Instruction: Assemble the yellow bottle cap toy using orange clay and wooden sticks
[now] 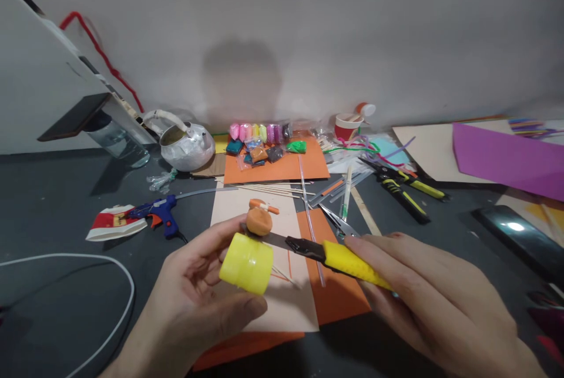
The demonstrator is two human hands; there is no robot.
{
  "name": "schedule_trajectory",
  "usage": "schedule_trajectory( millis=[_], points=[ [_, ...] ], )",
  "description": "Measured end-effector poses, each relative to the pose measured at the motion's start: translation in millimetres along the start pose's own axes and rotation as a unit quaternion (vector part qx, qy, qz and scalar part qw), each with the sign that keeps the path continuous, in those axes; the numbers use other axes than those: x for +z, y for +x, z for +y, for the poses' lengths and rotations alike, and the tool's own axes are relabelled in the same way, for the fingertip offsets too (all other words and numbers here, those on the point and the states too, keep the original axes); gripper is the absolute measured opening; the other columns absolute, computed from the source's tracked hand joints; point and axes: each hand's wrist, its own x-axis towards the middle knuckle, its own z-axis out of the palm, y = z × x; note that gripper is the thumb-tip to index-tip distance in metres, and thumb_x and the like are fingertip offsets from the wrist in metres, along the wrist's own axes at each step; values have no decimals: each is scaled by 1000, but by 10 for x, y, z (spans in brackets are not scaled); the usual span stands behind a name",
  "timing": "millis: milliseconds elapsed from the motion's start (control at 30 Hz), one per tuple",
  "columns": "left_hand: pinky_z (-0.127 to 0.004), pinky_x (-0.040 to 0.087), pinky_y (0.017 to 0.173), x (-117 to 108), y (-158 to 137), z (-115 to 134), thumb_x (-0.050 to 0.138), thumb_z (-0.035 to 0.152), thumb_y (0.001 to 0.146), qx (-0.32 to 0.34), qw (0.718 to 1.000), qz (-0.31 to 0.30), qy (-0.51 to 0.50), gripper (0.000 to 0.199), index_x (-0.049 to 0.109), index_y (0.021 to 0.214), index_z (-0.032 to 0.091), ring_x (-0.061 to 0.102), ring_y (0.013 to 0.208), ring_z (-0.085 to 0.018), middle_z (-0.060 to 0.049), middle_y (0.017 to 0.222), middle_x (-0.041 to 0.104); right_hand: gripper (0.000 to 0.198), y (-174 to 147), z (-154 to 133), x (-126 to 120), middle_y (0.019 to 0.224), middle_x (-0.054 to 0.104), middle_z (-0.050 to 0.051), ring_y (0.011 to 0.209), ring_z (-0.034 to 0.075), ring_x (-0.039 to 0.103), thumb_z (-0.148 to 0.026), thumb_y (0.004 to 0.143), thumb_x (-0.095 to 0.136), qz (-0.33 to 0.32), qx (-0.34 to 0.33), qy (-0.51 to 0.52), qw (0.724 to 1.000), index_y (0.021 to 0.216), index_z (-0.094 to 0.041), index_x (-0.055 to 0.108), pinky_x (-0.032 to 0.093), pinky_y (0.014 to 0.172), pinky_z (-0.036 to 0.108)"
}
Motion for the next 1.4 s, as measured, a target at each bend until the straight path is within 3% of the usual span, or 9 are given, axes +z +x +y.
schedule_trajectory(
  millis=[200, 333, 467, 600, 700, 867, 1133, 1400],
  points=[
    [-17, 60, 70, 9, -16, 24, 97, 7, 42, -14, 1000, -5, -9, 62, 85, 100, 28, 79, 94, -26, -1, 73, 79, 28, 32, -33, -19, 98, 75, 9, 75, 20, 71, -16, 101, 49, -48, 28, 55, 997, 127, -17, 59, 58, 65, 28],
    [-20, 61, 79, -8, 2, 20, 96, 5, 42, -10, 1000, -9, 9, 63, 85, 100, 27, 77, 102, -28, -2, 80, 81, 28, 26, -36, -32, 101, 76, 10, 79, 20, 73, -15, 100, 51, -37, 24, 44, 998, 126, -16, 60, 59, 68, 28],
    [-13, 56, 66, -13, 19, 5, 97, 5, 40, -5, 1000, -3, 9, 64, 85, 100, 26, 77, 101, -27, -2, 81, 80, 27, 17, -15, -20, 100, 76, 12, 81, 20, 73, -13, 98, 51, -39, 11, 44, 998, 124, -12, 60, 58, 70, 25],
    [-11, 54, 60, -19, 21, -3, 98, 12, 48, -9, 1000, -13, -2, 58, 85, 103, 26, 74, 72, -15, -1, 74, 77, 27, 17, -8, 3, 99, 76, 14, 80, 20, 72, -13, 98, 51, -37, -4, 43, 998, 123, -10, 61, 57, 66, 25],
    [-12, 54, 63, -45, 33, -12, 99, 15, 49, -7, 1000, -21, -5, 58, 84, 104, 24, 69, 62, -11, -1, 71, 76, 26, 9, -9, 16, 95, 74, 14, 79, 19, 70, -14, 99, 53, -28, -12, 37, 999, 123, -7, 61, 55, 66, 25],
    [-18, 54, 59, -86, 64, -23, 98, 24, 54, 10, 999, -34, 38, 60, 82, 112, 19, 67, 63, -15, -2, 65, 74, 26, 9, -15, 33, 93, 74, 15, 78, 20, 68, -11, 98, 54, -20, -26, 14, 999, 122, -6, 60, 55, 67, 27],
    [-24, 57, 61, -57, 67, -39, 99, 28, 54, 5, 1000, -29, 9, 63, 81, 113, 19, 73, 68, -22, -5, 66, 75, 25, 34, -39, 61, 97, 76, 13, 78, 19, 71, -13, 98, 53, -22, 0, 24, 999, 122, -9, 61, 55, 65, 26],
    [-21, 59, 65, -15, 60, -78, 100, 26, 51, 5, 999, -5, -32, 61, 81, 109, 20, 75, 67, -19, -3, 65, 76, 26, 34, -65, 67, 99, 75, 13, 80, 18, 70, -10, 97, 54, -32, 24, 66, 997, 122, -9, 61, 54, 66, 25]
  ],
)
